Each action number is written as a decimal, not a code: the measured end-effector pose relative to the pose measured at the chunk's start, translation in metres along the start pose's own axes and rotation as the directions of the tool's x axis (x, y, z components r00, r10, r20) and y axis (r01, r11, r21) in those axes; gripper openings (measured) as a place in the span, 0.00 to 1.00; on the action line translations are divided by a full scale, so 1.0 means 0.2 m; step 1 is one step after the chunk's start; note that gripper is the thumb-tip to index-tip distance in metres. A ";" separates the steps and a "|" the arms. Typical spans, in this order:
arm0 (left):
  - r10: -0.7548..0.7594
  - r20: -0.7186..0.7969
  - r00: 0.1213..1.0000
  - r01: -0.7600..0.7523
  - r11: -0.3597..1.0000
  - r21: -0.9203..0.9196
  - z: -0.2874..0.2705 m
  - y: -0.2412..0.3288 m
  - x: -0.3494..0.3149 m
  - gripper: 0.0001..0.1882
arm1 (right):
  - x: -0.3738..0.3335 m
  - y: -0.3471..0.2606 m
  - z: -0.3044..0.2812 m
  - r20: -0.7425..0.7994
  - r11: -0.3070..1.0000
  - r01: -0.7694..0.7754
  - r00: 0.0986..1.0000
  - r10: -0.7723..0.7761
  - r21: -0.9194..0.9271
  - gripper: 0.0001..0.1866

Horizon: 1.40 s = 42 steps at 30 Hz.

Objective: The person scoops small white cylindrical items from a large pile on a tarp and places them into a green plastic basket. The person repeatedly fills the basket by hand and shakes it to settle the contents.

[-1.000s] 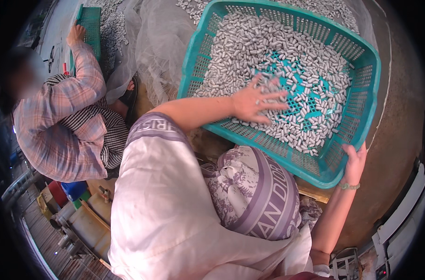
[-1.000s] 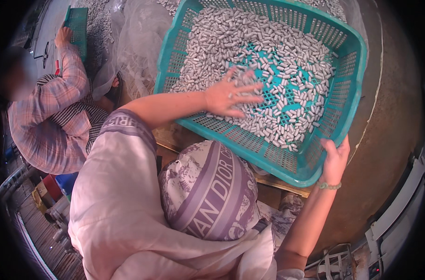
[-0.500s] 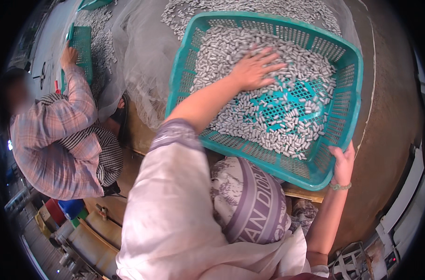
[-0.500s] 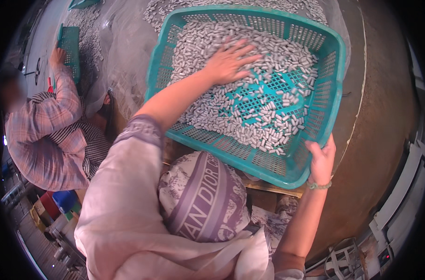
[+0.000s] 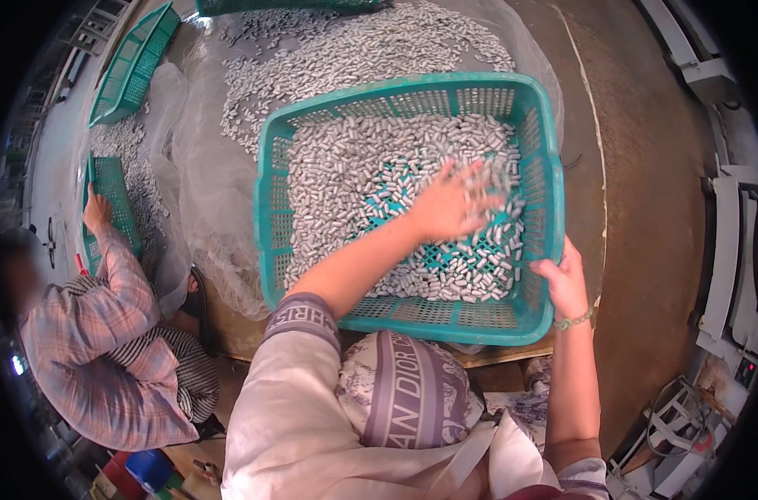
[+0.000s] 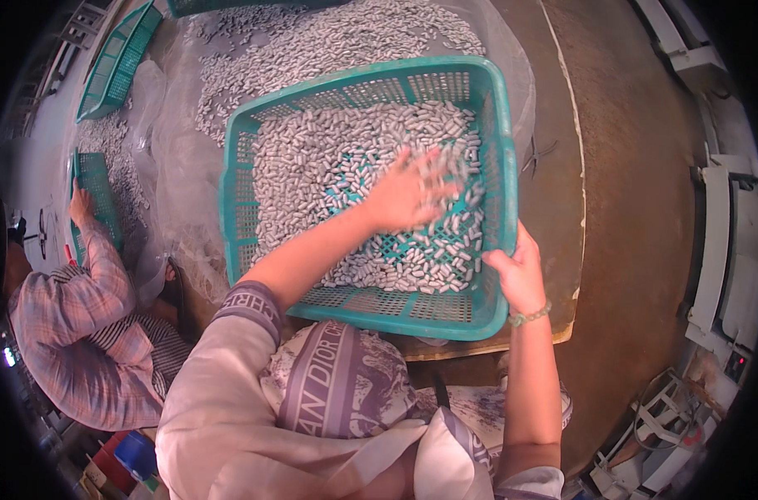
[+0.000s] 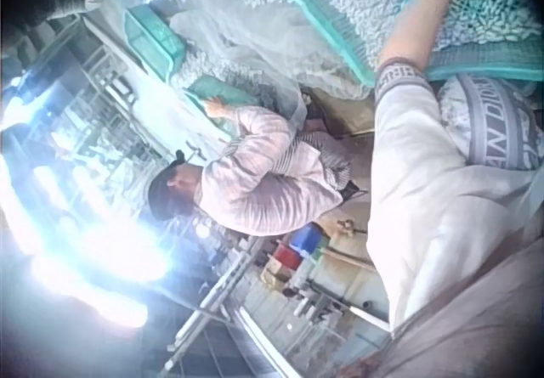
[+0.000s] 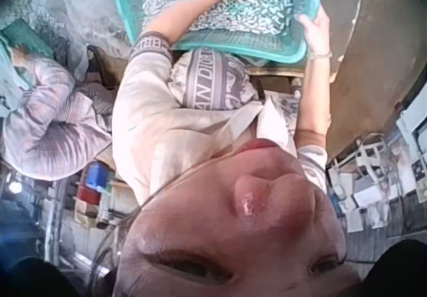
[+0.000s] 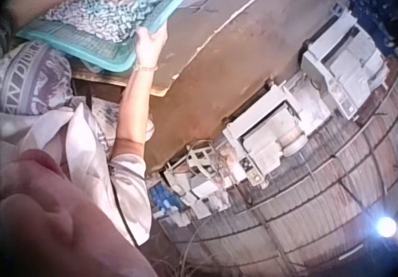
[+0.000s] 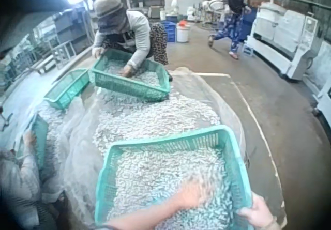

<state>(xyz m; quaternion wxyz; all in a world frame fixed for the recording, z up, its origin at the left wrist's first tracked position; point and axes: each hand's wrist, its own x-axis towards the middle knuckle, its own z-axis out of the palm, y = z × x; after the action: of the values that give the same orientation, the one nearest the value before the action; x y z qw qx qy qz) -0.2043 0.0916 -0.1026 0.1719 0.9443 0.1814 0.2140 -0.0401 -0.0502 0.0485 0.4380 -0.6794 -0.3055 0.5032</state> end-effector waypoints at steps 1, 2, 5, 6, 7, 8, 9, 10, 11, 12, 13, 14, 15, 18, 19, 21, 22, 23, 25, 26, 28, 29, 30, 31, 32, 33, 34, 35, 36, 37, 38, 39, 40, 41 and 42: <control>-0.093 -0.019 0.996 0.094 0.993 0.070 -0.03 -0.09 0.01 0.27 | -0.01 0.00 0.01 0.008 1.000 -0.010 1.000 0.010 0.005 0.29; -0.192 -0.045 0.980 0.196 0.970 0.142 -0.08 -0.18 -0.01 0.27 | -0.01 -0.02 0.02 0.013 1.000 -0.004 1.000 0.004 -0.009 0.28; -0.328 -0.102 0.939 0.332 0.943 0.027 -0.26 -0.23 -0.13 0.26 | 0.00 0.02 -0.01 0.018 0.999 -0.025 1.000 0.026 -0.037 0.27; -0.352 -0.115 0.929 0.347 0.936 -0.057 -0.33 -0.25 -0.17 0.26 | 0.00 0.01 0.02 0.004 1.000 0.002 1.000 -0.002 -0.020 0.26; -0.454 -0.134 0.881 0.435 0.888 -0.145 -0.37 -0.26 -0.24 0.27 | -0.01 0.01 0.02 0.009 1.000 -0.014 1.000 0.015 -0.020 0.26; -0.550 -0.145 0.822 0.512 0.826 -0.235 -0.42 -0.29 -0.32 0.27 | -0.01 0.01 0.00 0.012 0.999 -0.031 0.999 0.032 -0.020 0.26; -0.645 -0.150 0.749 0.581 0.749 -0.318 -0.47 -0.30 -0.41 0.27 | 0.00 0.02 -0.01 0.023 0.999 -0.048 0.999 0.048 -0.020 0.26; -0.674 -0.263 0.690 0.631 0.739 -0.238 -0.47 -0.35 -0.51 0.27 | 0.00 0.02 0.00 0.027 1.000 -0.014 1.000 0.014 -0.013 0.26; -0.682 -0.374 0.629 0.680 0.715 -0.160 -0.42 -0.44 -0.61 0.26 | 0.00 0.02 0.01 0.023 1.000 -0.015 1.000 0.015 -0.013 0.26; -0.672 -0.484 0.560 0.735 0.673 -0.085 -0.39 -0.50 -0.70 0.25 | 0.00 0.01 0.00 0.027 1.000 -0.017 0.999 0.018 -0.017 0.26; -0.660 -0.526 0.536 0.711 0.689 -0.141 -0.38 -0.54 -0.71 0.25 | -0.01 0.00 0.01 0.021 1.000 -0.018 1.000 0.019 -0.021 0.26; -0.647 -0.567 0.510 0.682 0.706 -0.193 -0.35 -0.57 -0.71 0.24 | -0.02 -0.02 0.02 0.007 0.999 -0.024 1.000 0.024 -0.026 0.26; -0.634 -0.605 0.482 0.645 0.724 -0.244 -0.32 -0.58 -0.71 0.24 | -0.02 0.00 0.02 0.013 1.000 -0.018 1.000 0.018 -0.026 0.26; -0.787 -0.466 0.405 0.559 0.616 -0.555 -0.23 -0.63 -0.65 0.28 | -0.01 -0.03 0.03 0.005 0.996 0.037 0.999 -0.037 -0.082 0.23; -0.826 -0.398 0.398 0.518 0.561 -0.646 -0.16 -0.63 -0.63 0.30 | -0.01 -0.04 0.04 0.023 0.996 0.040 0.999 -0.039 -0.081 0.24; -0.848 -0.322 0.420 0.520 0.516 -0.681 -0.14 -0.52 -0.52 0.31 | 0.00 -0.04 0.01 0.050 0.996 0.049 0.998 -0.045 -0.078 0.25; -0.851 -0.298 0.433 0.462 0.494 -0.737 -0.10 -0.44 -0.48 0.31 | -0.01 -0.06 0.02 0.052 0.996 0.040 0.998 -0.036 -0.083 0.24; -0.846 -0.282 0.452 0.398 0.474 -0.785 -0.07 -0.36 -0.45 0.30 | -0.01 -0.08 0.05 0.050 0.996 0.038 0.998 -0.034 -0.085 0.24; -0.666 -0.247 0.704 0.339 0.621 -0.707 -0.07 -0.15 -0.35 0.29 | -0.01 -0.09 0.06 0.037 0.995 0.039 0.999 -0.036 -0.090 0.24; -0.547 -0.266 0.794 0.262 0.703 -0.661 -0.07 -0.02 -0.29 0.28 | -0.01 -0.08 0.07 0.033 0.995 0.037 0.999 -0.034 -0.095 0.25; -0.358 -0.302 0.883 0.173 0.849 -0.500 -0.08 0.07 -0.16 0.26 | -0.03 -0.09 0.07 0.032 0.993 0.038 0.999 -0.035 -0.110 0.25; -0.296 -0.316 0.901 0.167 0.911 -0.377 -0.08 0.06 -0.10 0.24 | -0.03 -0.09 0.08 0.031 0.992 0.040 0.999 -0.036 -0.116 0.25; -0.238 -0.319 0.917 0.159 0.954 -0.253 -0.07 0.05 -0.08 0.23 | -0.04 -0.09 0.08 0.030 0.992 0.034 0.999 -0.031 -0.125 0.26; -0.217 -0.327 0.920 0.151 0.965 -0.213 -0.07 -0.02 -0.06 0.22 | -0.05 -0.10 0.09 0.022 0.994 0.036 0.999 -0.034 -0.102 0.26; -0.192 -0.333 0.923 0.140 0.975 -0.174 -0.08 -0.14 -0.06 0.21 | -0.07 -0.09 0.10 0.011 0.996 0.038 0.999 -0.037 -0.077 0.26; -0.158 -0.338 0.928 0.117 0.984 -0.137 -0.09 -0.24 -0.06 0.20 | -0.08 -0.09 0.09 -0.012 0.998 0.042 0.999 -0.043 -0.050 0.26; -0.140 -0.295 0.945 0.124 0.989 -0.075 -0.15 -0.33 -0.09 0.20 | -0.07 -0.11 0.07 0.010 0.993 0.014 1.000 -0.013 -0.113 0.25; -0.179 -0.264 0.948 0.200 0.978 0.056 -0.21 -0.37 -0.15 0.22 | -0.06 -0.09 0.05 -0.023 0.995 -0.018 1.000 0.016 -0.095 0.25; -0.242 -0.214 0.946 0.236 0.970 -0.054 -0.27 -0.42 -0.23 0.25 | -0.04 -0.09 0.04 -0.015 0.982 0.044 0.999 -0.048 -0.183 0.26; -0.269 -0.131 0.954 0.274 0.962 0.019 -0.23 -0.48 -0.36 0.26 | -0.03 -0.10 0.04 -0.023 0.981 0.064 0.997 -0.069 -0.186 0.28; -0.331 -0.073 0.941 0.330 0.944 -0.026 -0.23 -0.45 -0.44 0.27 | -0.03 -0.07 0.01 -0.019 0.953 0.076 0.996 -0.085 -0.294 0.32; -0.337 -0.042 0.941 0.338 0.940 0.050 -0.26 -0.38 -0.50 0.28 | -0.01 -0.06 0.02 0.011 0.972 0.097 0.995 -0.097 -0.215 0.36; -0.322 0.027 0.946 0.320 0.946 0.055 -0.25 -0.34 -0.59 0.29 | 0.01 -0.06 0.03 0.029 0.931 0.233 0.972 -0.234 -0.281 0.38; -0.380 0.117 0.918 0.391 0.916 -0.093 -0.26 -0.24 -0.65 0.31 | 0.02 -0.09 0.06 0.022 0.955 0.208 0.978 -0.209 -0.210 0.36; -0.306 0.171 0.937 0.320 0.945 -0.063 -0.26 -0.13 -0.69 0.31 | 0.02 -0.11 0.08 0.030 0.969 0.204 0.979 -0.202 -0.137 0.37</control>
<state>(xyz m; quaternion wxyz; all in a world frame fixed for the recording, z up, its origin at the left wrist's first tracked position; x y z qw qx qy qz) -0.3508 0.0701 -0.1163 0.2599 0.9087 0.3054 0.1158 -0.0528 -0.0322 0.0655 0.4364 -0.6694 -0.4113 0.4385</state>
